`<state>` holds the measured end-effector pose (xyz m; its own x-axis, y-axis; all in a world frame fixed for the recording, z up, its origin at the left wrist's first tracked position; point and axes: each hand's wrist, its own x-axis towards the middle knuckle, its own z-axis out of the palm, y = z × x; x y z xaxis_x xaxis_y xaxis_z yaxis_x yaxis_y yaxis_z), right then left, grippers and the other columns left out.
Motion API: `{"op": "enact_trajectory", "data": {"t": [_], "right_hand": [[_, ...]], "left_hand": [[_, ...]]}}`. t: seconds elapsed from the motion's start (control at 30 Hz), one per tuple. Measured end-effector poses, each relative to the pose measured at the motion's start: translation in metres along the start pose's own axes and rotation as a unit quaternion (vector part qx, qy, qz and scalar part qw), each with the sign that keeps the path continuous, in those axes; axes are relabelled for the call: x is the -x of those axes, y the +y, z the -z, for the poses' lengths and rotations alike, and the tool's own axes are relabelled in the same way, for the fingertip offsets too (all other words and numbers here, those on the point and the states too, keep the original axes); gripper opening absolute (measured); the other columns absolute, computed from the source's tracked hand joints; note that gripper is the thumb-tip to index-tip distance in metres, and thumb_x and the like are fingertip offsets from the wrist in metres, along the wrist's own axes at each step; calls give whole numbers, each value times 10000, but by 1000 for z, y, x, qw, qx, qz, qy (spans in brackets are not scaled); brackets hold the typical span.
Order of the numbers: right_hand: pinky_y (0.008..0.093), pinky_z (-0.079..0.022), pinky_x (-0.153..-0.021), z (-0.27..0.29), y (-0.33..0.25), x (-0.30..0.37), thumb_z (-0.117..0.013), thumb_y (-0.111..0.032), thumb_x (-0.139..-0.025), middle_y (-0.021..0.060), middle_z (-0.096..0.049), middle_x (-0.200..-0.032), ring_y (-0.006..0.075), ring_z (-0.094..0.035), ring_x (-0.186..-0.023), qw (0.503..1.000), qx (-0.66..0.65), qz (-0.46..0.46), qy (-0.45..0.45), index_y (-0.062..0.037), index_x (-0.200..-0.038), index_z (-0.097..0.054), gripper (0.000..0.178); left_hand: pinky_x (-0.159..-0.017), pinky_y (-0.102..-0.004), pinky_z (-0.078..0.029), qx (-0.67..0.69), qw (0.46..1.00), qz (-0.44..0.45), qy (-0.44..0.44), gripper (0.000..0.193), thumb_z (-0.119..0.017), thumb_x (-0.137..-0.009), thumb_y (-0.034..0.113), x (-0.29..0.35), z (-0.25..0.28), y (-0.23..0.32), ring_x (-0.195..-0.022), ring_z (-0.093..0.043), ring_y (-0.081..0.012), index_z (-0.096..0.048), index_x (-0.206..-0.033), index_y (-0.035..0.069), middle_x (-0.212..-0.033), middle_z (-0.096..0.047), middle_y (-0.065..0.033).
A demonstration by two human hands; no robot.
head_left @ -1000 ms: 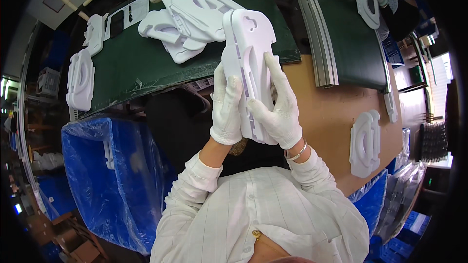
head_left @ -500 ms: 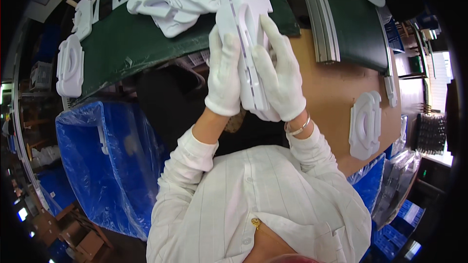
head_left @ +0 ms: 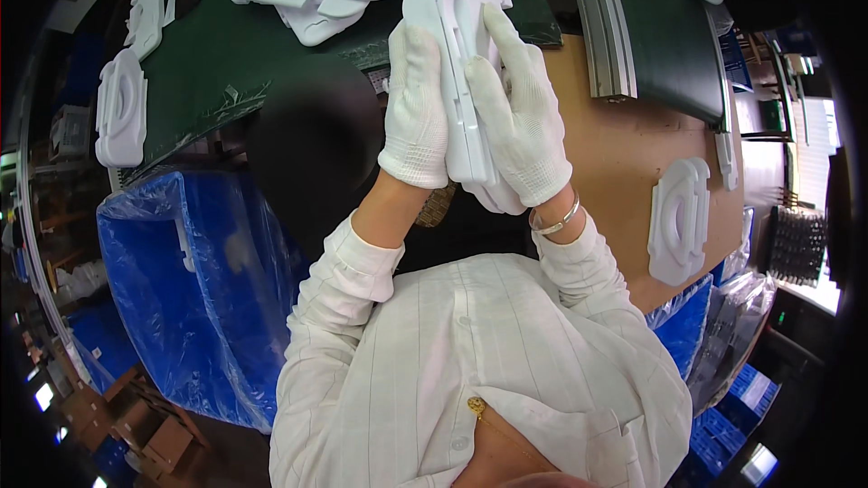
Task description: The person takes plastic parts from a conveyor belt and worktable, fits and snaps the matching pieces together by hand, and places the assembled plastic parts into a storage bin and onto the table.
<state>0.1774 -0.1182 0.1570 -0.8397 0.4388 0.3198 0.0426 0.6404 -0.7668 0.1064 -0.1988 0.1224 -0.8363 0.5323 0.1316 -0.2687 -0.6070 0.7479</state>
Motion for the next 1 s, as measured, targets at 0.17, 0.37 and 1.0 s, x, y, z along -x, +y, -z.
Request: {"op": "enact_trajectory", "data": {"t": [0.17, 0.37, 1.0], "right_hand": [[355, -469, -812, -7, 5, -1, -503, -251, -954, 184, -527, -1084, 295, -565, -879, 1000, -29, -11, 0, -74, -1417, -437, 501], [342, -459, -796, -6, 8, -6, -477, -121, -955, 168, -535, -1007, 286, -561, -850, 999, 3, 41, -18, -52, -1432, -425, 485], [410, -439, -1013, -31, 35, 40, -668, -394, -897, 154, -503, -1326, 233, -508, -1213, 568, -768, -269, -120, -15, -1359, -414, 649]], "left_hand": [[-987, -325, -437, 34, 998, -18, 44, 551, -474, -1003, 419, 0, 1, -5, -1175, -495, -169, -341, -1380, 40, -1322, -470, -98], [-926, -338, -477, -148, 984, -9, 94, 689, -725, -829, 187, 4, -7, 12, -1134, -532, -208, -318, -1355, 9, -1259, -490, -144], [-1052, -337, -352, 69, 989, -90, 98, 577, -595, -952, 172, -7, 6, 8, -1209, -442, -169, -296, -1421, 16, -1333, -442, -87]]}}
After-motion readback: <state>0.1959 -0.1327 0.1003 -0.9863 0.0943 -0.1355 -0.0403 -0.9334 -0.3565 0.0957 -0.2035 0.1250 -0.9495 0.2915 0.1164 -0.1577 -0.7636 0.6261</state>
